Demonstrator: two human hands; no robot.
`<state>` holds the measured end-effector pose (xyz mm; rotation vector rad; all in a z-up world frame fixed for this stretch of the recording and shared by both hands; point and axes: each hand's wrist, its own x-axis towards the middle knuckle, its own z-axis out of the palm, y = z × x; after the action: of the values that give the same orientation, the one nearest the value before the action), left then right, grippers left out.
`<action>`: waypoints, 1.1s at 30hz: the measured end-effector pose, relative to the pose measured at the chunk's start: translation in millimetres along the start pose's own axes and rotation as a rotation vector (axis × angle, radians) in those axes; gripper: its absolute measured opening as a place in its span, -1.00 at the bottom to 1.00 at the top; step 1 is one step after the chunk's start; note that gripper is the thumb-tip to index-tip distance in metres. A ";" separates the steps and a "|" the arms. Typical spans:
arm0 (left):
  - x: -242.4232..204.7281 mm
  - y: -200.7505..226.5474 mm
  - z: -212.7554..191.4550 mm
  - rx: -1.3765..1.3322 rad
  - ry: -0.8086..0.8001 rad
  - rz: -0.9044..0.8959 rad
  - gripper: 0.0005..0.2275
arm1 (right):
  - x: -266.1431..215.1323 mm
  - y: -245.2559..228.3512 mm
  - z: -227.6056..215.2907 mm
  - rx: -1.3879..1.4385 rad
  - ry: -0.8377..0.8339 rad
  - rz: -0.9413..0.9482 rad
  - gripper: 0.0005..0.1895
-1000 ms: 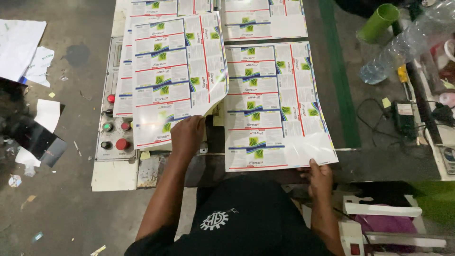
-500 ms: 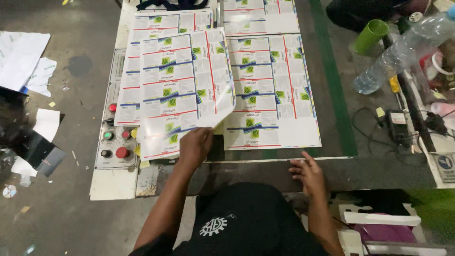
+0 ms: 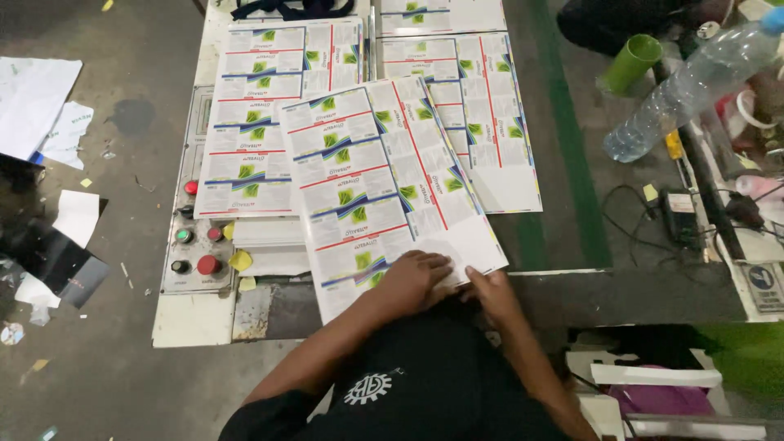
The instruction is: The person repeatedly picks up sheets of printed paper from a pile on a machine and places them onto a growing stack on the right side of the table. The hands move the papers one by one, aligning them as they are added to the new pile.
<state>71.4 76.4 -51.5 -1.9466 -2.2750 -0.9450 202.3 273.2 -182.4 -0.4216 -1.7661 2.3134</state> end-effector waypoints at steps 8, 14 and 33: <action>-36.4 -102.4 -39.3 0.008 0.131 -0.504 -0.74 | -22.2 -20.2 -47.9 0.138 0.395 0.022 -0.68; -66.6 -145.2 -41.4 0.462 0.231 -0.628 -0.39 | -43.4 11.4 -101.3 0.139 0.564 -0.018 -0.67; -34.4 -65.7 -126.1 0.535 0.469 -0.401 -0.95 | -84.6 8.6 -118.2 0.082 0.678 0.084 -0.74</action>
<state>-26.6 -12.9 10.3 -0.9684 -2.3296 -0.6184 322.4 350.4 -210.9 -1.1196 -1.3276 1.9377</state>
